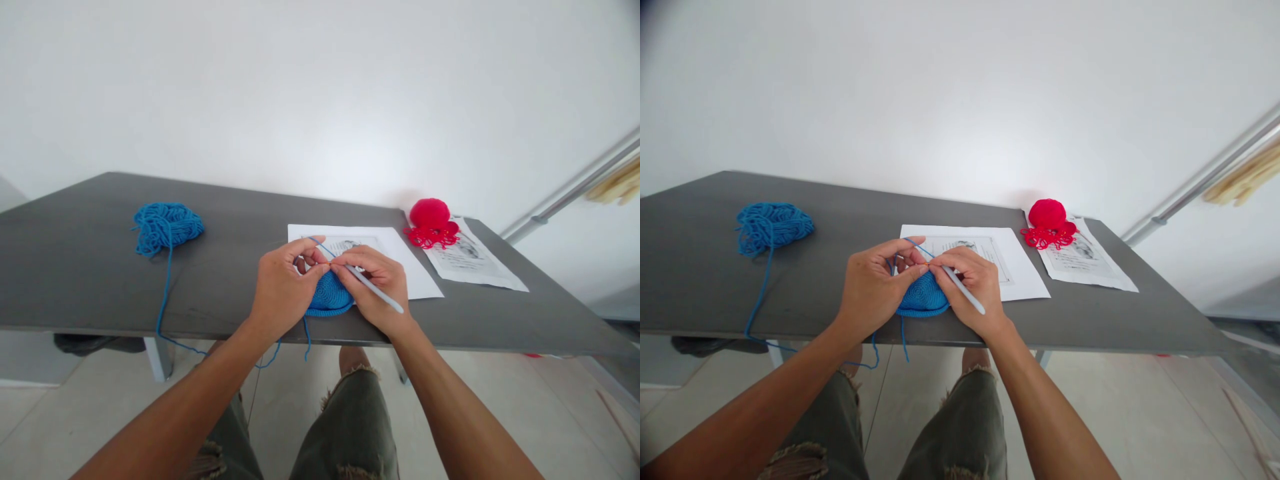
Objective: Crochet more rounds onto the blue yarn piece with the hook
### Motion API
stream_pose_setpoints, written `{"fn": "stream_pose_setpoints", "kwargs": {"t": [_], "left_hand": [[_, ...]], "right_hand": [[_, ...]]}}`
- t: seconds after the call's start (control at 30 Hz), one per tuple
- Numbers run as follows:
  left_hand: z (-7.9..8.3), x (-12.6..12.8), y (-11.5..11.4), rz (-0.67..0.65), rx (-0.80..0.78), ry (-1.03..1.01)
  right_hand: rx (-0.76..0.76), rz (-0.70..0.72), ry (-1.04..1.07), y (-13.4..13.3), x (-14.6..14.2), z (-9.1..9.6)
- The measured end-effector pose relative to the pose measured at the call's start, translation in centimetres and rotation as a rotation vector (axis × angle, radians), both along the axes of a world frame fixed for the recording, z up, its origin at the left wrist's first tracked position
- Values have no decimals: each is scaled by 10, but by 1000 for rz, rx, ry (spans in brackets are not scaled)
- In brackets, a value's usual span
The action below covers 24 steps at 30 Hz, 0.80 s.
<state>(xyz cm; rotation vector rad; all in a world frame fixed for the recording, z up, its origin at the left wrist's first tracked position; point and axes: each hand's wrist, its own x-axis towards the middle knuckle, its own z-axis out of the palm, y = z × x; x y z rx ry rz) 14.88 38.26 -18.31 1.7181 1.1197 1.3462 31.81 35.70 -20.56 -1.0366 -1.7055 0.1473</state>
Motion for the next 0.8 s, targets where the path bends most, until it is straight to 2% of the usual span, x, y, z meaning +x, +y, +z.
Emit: {"fn": "stream_pose_setpoints", "kwargs": {"t": [0.2,0.47,0.8], "left_hand": [[-3,1,3,1,34,30],[-2,0,6,-71,122,78],[-4,2,7,-85,5,-36]], "right_hand": [[-28,-18,47,2,-4,-1],[-60,15,88,1,-4,-3],[-48,9,144,1,-5,-4]]}}
